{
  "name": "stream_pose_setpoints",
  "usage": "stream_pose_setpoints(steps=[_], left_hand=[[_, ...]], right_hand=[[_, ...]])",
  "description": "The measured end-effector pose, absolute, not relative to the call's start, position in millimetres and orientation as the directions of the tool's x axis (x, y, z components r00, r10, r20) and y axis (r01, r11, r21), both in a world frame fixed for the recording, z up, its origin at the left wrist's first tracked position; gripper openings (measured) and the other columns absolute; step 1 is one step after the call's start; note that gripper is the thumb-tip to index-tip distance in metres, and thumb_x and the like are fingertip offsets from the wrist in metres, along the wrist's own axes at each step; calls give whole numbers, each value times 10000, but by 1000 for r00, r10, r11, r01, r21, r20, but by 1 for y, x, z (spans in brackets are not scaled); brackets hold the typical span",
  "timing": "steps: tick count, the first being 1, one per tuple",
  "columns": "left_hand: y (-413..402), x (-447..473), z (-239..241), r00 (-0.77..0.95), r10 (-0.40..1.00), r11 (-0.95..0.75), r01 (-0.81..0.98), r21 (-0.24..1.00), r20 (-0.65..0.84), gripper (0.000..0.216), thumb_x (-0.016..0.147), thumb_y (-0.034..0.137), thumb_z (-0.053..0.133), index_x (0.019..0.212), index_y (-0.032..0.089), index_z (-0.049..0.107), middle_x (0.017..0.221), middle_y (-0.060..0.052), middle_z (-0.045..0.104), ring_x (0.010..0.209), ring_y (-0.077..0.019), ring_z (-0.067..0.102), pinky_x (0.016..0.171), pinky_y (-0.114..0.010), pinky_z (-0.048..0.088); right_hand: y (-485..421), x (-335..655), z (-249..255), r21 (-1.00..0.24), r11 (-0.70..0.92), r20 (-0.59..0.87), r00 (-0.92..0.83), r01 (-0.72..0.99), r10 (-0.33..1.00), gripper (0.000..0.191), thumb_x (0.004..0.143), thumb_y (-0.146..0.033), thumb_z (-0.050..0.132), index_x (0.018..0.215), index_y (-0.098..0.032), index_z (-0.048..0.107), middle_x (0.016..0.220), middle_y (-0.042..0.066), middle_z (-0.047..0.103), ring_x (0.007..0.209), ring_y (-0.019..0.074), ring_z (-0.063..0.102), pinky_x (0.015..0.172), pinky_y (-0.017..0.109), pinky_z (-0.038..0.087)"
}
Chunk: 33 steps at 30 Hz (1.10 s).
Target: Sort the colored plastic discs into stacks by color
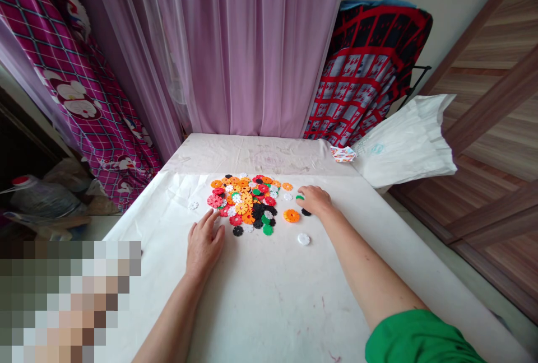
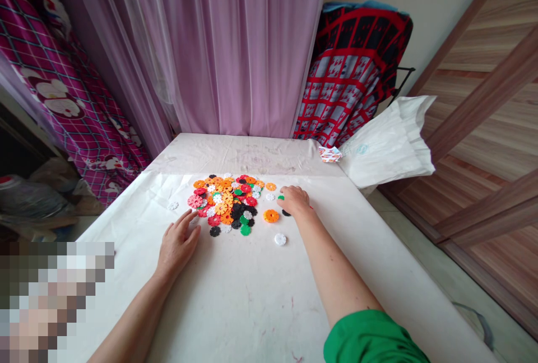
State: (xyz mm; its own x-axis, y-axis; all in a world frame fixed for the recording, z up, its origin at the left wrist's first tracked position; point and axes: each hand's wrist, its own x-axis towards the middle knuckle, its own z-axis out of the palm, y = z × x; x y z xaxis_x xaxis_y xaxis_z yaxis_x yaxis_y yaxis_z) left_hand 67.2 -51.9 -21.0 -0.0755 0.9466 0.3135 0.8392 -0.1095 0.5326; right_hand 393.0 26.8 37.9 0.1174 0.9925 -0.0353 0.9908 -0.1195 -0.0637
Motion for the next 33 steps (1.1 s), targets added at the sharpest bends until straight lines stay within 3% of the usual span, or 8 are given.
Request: stream_pose_setpoints(steps=[6, 8, 13, 20, 23, 27, 30, 33], left_hand=[[-52, 68, -21, -84, 944, -111, 828, 550, 318, 408, 884, 306, 465, 1273, 259, 582, 1413, -74, 549, 1138, -230, 613, 1132, -507, 307], [-53, 69, -20, -80, 947, -113, 826, 552, 313, 411, 886, 312, 455, 1274, 255, 578, 1416, -75, 545, 1153, -233, 607, 1127, -503, 316], [-53, 70, -17, -73, 948, -116, 826, 552, 309, 414, 886, 298, 438, 1271, 233, 575, 1414, -91, 544, 1228, -241, 563, 1131, -512, 304], [-53, 71, -15, -92, 956, -86, 819, 567, 279, 415, 883, 299, 455, 1277, 250, 573, 1418, -81, 541, 1231, -244, 561, 1137, -510, 297], [-54, 71, -15, -92, 957, -84, 821, 565, 276, 417, 885, 302, 456, 1282, 250, 572, 1424, -79, 536, 1193, -244, 587, 1142, -511, 291], [-54, 70, -15, -85, 958, -86, 826, 556, 274, 420, 892, 301, 447, 1290, 240, 568, 1431, -85, 528, 1153, -239, 610, 1141, -517, 289], [-54, 70, -17, -78, 952, -100, 833, 544, 295, 414, 896, 296, 444, 1286, 244, 571, 1425, -83, 535, 1171, -234, 599, 1137, -508, 298], [-54, 69, -19, -76, 951, -101, 839, 535, 300, 414, 899, 303, 442, 1287, 240, 571, 1423, -84, 536, 1205, -237, 577, 1136, -507, 301]], right_hand=[[-11, 342, 46, -214, 244, 96, -228, 946, 969, 161, 856, -286, 583, 963, -259, 700, 1076, 19, 695, 1048, 173, 578, 899, 260, 399], [-24, 325, 43, -210, 283, 81, -272, 936, 959, 178, 837, -335, 616, 979, -261, 693, 1053, 21, 697, 1035, 185, 582, 881, 268, 406], [-36, 301, 36, -107, 219, 74, -212, 970, 975, 346, 817, -457, 630, 1063, -216, 662, 1084, 82, 681, 1050, 240, 573, 843, 312, 426], [-33, 300, 37, -42, 170, 38, -169, 985, 985, 254, 915, -284, 458, 951, -255, 708, 978, 56, 729, 949, 202, 633, 755, 273, 412], [-30, 310, 35, -130, 92, 89, -80, 987, 993, 278, 912, -271, 448, 908, -272, 726, 980, 29, 734, 899, 175, 647, 718, 247, 405], [-14, 340, 32, -357, -8, 133, 59, 934, 989, 234, 876, -308, 508, 877, -289, 741, 970, -7, 738, 883, 152, 650, 711, 217, 413], [8, 375, 31, -483, -138, 66, 193, 864, 979, 227, 857, -303, 529, 928, -266, 741, 928, -3, 746, 864, 151, 657, 710, 210, 430], [30, 411, 29, -518, -232, -2, 270, 823, 963, 236, 833, -263, 547, 971, -220, 734, 945, 24, 748, 834, 146, 664, 683, 205, 444]])
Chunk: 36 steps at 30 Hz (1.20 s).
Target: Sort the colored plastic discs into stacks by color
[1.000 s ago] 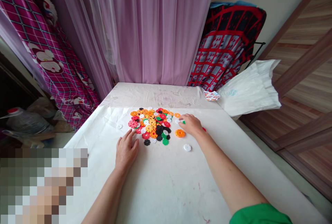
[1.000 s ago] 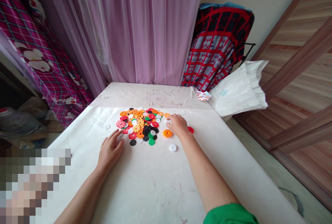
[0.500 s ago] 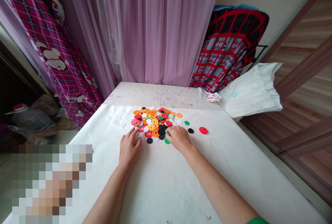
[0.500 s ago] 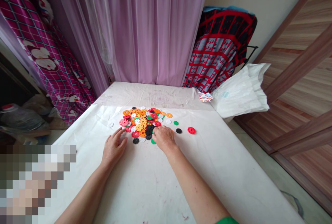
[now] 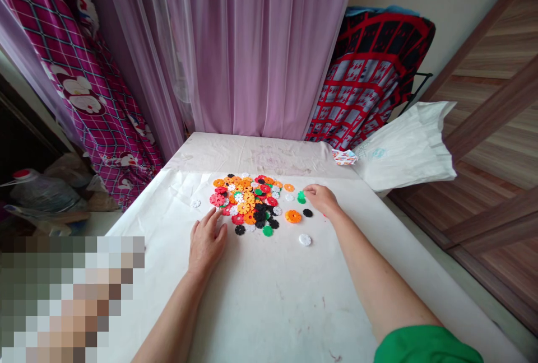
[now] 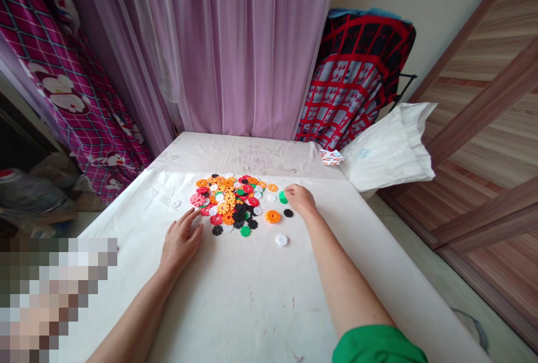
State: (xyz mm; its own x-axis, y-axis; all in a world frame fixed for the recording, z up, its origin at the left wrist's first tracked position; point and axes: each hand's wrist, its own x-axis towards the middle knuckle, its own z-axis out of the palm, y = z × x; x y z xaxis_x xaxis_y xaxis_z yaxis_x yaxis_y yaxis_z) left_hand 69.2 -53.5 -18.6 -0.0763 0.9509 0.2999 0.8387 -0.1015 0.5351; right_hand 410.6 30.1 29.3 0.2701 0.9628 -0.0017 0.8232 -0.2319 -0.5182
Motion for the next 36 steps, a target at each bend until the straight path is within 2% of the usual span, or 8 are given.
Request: stream_pose_setpoints(steps=[10, 18, 21, 23, 26, 29, 33, 36], left_hand=[[-53, 68, -19, -72, 952, -100, 844, 526, 297, 413, 901, 338, 445, 1281, 255, 585, 1411, -63, 551, 1118, -230, 621, 1137, -521, 309], [-53, 68, -16, -67, 958, -92, 848, 522, 278, 414, 900, 330, 447, 1280, 247, 588, 1414, -64, 548, 1119, -236, 624, 1131, -524, 319], [-53, 69, -16, -71, 959, -86, 848, 523, 274, 413, 902, 326, 446, 1282, 244, 586, 1420, -71, 541, 1119, -237, 625, 1134, -529, 310], [-53, 69, -15, -73, 959, -85, 847, 525, 272, 414, 902, 325, 448, 1284, 243, 584, 1425, -76, 536, 1116, -237, 627, 1134, -533, 306], [-53, 69, -15, -70, 960, -88, 846, 527, 272, 416, 900, 320, 451, 1286, 241, 580, 1426, -82, 534, 1121, -238, 626, 1134, -533, 304], [-53, 69, -14, -70, 960, -88, 844, 529, 271, 417, 895, 314, 453, 1283, 230, 583, 1427, -88, 533, 1138, -239, 618, 1137, -531, 299], [-53, 69, -14, -69, 959, -92, 840, 535, 273, 418, 892, 313, 455, 1281, 227, 583, 1426, -88, 534, 1131, -239, 622, 1139, -531, 299], [-53, 69, -15, -73, 954, -99, 837, 538, 289, 412, 891, 310, 459, 1273, 229, 589, 1417, -86, 542, 1107, -237, 634, 1135, -532, 308]], right_hand=[[49, 431, 14, -501, -209, -72, 201, 840, 977, 198, 801, -198, 564, 870, -202, 749, 889, 14, 747, 786, 136, 650, 662, 197, 445], [45, 429, 23, -375, -241, -73, 230, 895, 970, 223, 815, -205, 557, 923, -228, 751, 1012, 39, 739, 884, 186, 651, 689, 241, 433], [37, 420, 30, -345, -220, -49, 217, 913, 975, 229, 831, -216, 546, 940, -253, 743, 1032, 21, 734, 908, 179, 643, 705, 239, 423], [26, 406, 36, -340, -169, -23, 172, 925, 985, 222, 846, -240, 540, 946, -272, 736, 1022, -2, 734, 910, 163, 638, 714, 229, 418], [-2, 374, 45, -329, 24, 37, -12, 944, 999, 206, 862, -268, 532, 924, -278, 728, 1020, -18, 727, 911, 143, 635, 730, 221, 412], [-34, 336, 51, -247, 157, 28, -155, 956, 988, 181, 857, -337, 559, 891, -270, 725, 973, -6, 724, 889, 158, 644, 722, 243, 414], [-62, 297, 49, -52, 203, -39, -205, 978, 978, 294, 867, -446, 567, 933, -202, 717, 1003, 77, 712, 934, 229, 655, 747, 300, 436], [-70, 282, 45, 26, 206, -79, -204, 978, 976, 293, 910, -375, 520, 1006, -164, 699, 1035, 117, 699, 958, 244, 656, 746, 310, 445]])
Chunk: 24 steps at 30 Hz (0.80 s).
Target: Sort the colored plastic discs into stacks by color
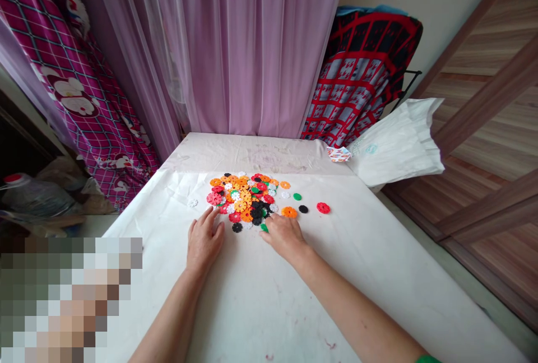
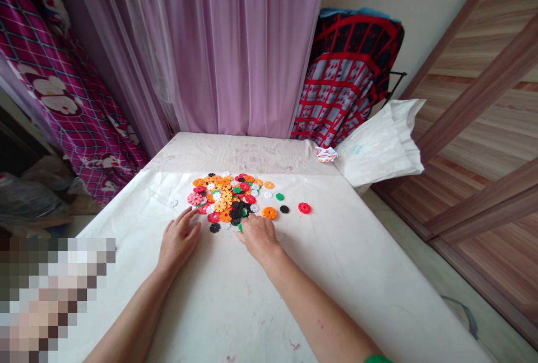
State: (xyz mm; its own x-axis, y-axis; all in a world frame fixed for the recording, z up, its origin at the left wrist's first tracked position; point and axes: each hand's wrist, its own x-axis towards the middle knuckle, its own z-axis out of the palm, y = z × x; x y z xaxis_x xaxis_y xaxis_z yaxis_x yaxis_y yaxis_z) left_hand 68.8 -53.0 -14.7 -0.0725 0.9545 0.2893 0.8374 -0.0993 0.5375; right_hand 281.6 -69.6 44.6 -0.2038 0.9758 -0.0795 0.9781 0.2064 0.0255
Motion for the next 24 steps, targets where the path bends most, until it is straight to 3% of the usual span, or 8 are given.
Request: stream_pose_setpoints(steps=[3, 6, 10, 13, 18, 24], left_hand=[[-53, 69, -15, -76, 953, -99, 835, 541, 292, 411, 888, 309, 464, 1270, 227, 591, 1414, -88, 545, 1098, -236, 637, 1134, -534, 311], [-53, 69, -15, -75, 953, -101, 834, 542, 293, 412, 888, 306, 466, 1275, 233, 586, 1412, -88, 547, 1103, -233, 634, 1132, -529, 314], [-54, 69, -16, -65, 951, -113, 838, 534, 302, 406, 906, 315, 442, 1280, 241, 580, 1412, -85, 547, 1140, -234, 616, 1131, -524, 314], [-53, 69, -18, -65, 948, -113, 844, 524, 311, 404, 907, 319, 439, 1275, 240, 586, 1405, -89, 553, 1180, -242, 595, 1127, -527, 319], [-52, 66, -20, -57, 947, -116, 858, 500, 317, 405, 903, 322, 451, 1278, 249, 586, 1414, -91, 544, 1168, -243, 603, 1120, -523, 330], [-52, 65, -20, -48, 948, -117, 866, 486, 315, 406, 913, 336, 435, 1280, 253, 585, 1420, -87, 538, 1084, -230, 642, 1123, -514, 330]], right_hand=[[-73, 278, 44, 50, 212, -107, -206, 976, 973, 293, 947, -237, 418, 1001, -166, 697, 1030, 119, 701, 937, 218, 662, 729, 291, 439], [-67, 296, 48, -22, 207, -83, -208, 978, 974, 291, 950, -238, 411, 965, -205, 699, 1037, 85, 711, 945, 192, 656, 733, 265, 430], [-32, 354, 51, -323, -27, 27, 38, 946, 999, 241, 876, -285, 542, 1080, -290, 670, 974, 5, 738, 876, 156, 654, 707, 234, 435], [6, 400, 44, -505, -167, 22, 206, 847, 978, 264, 857, -265, 528, 1065, -264, 690, 895, -6, 741, 830, 145, 660, 717, 229, 459], [43, 429, 24, -511, -191, -42, 197, 838, 979, 258, 829, -232, 534, 993, -222, 733, 916, 9, 746, 809, 131, 669, 693, 203, 475], [51, 427, 13, -432, -197, -76, 182, 880, 980, 222, 829, -251, 562, 957, -221, 741, 964, 31, 741, 866, 155, 664, 720, 220, 462]])
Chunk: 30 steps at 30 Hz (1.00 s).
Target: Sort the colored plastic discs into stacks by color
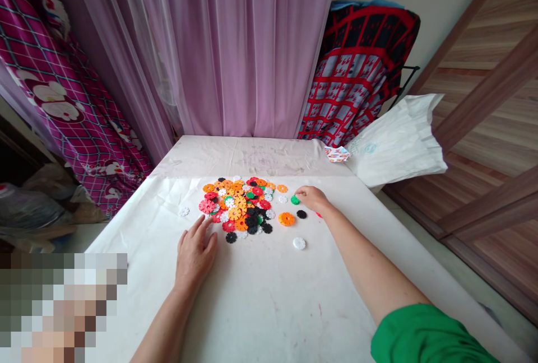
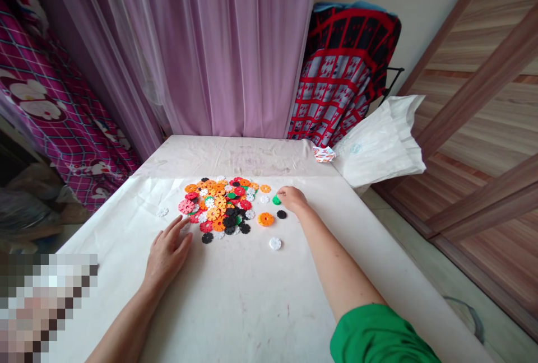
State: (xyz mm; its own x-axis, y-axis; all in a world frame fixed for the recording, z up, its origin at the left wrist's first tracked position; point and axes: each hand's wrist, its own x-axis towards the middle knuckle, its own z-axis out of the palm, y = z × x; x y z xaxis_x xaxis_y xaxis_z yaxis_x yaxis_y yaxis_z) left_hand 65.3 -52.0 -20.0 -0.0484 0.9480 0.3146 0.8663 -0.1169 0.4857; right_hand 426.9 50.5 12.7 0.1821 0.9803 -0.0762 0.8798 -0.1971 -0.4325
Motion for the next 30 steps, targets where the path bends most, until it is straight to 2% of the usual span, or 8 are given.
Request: stream_pose_setpoints(steps=[5, 10, 19, 25, 28, 30], left_hand=[[-51, 65, -21, -42, 949, -120, 867, 483, 312, 411, 912, 342, 432, 1281, 250, 587, 1417, -92, 540, 1058, -234, 650, 1119, -527, 331], [-52, 65, -20, -43, 951, -117, 866, 487, 305, 416, 905, 347, 438, 1286, 258, 580, 1418, -83, 541, 1074, -235, 643, 1121, -526, 329], [-52, 66, -20, -54, 945, -119, 860, 496, 321, 405, 898, 321, 450, 1274, 257, 587, 1420, -87, 538, 1183, -247, 593, 1119, -513, 333], [-53, 66, -19, -48, 951, -116, 860, 497, 304, 409, 904, 322, 435, 1276, 240, 586, 1425, -99, 530, 1238, -256, 555, 1122, -527, 322], [-53, 66, -20, -53, 949, -116, 859, 499, 312, 406, 903, 320, 446, 1280, 256, 582, 1422, -88, 536, 1228, -244, 561, 1127, -510, 316], [-53, 66, -21, -56, 949, -114, 856, 504, 309, 405, 903, 321, 452, 1283, 264, 579, 1425, -80, 534, 1205, -232, 575, 1133, -497, 310]], right_hand=[[47, 430, 13, -344, -164, -67, 151, 925, 986, 301, 852, -306, 573, 1116, -221, 689, 1110, 68, 694, 963, 171, 641, 815, 244, 452], [42, 426, 16, -285, -26, -76, 5, 958, 997, 470, 738, -302, 707, 1201, -252, 651, 1200, 51, 643, 953, 156, 636, 828, 217, 447], [50, 418, 22, -153, 51, -96, -66, 987, 993, 280, 751, -226, 642, 1015, -258, 729, 1036, 26, 693, 932, 171, 629, 797, 226, 433], [49, 405, 37, -87, 50, -95, -59, 995, 994, 401, 754, -256, 650, 1154, -244, 679, 1130, 73, 675, 997, 207, 617, 825, 265, 437], [48, 392, 41, -74, 109, -60, -113, 991, 992, 376, 797, -273, 611, 1169, -278, 667, 1184, 57, 663, 1118, 225, 563, 907, 298, 409], [49, 383, 40, -68, 144, -66, -149, 987, 987, 339, 790, -271, 623, 1123, -287, 685, 1137, 44, 686, 1132, 230, 553, 917, 303, 403]])
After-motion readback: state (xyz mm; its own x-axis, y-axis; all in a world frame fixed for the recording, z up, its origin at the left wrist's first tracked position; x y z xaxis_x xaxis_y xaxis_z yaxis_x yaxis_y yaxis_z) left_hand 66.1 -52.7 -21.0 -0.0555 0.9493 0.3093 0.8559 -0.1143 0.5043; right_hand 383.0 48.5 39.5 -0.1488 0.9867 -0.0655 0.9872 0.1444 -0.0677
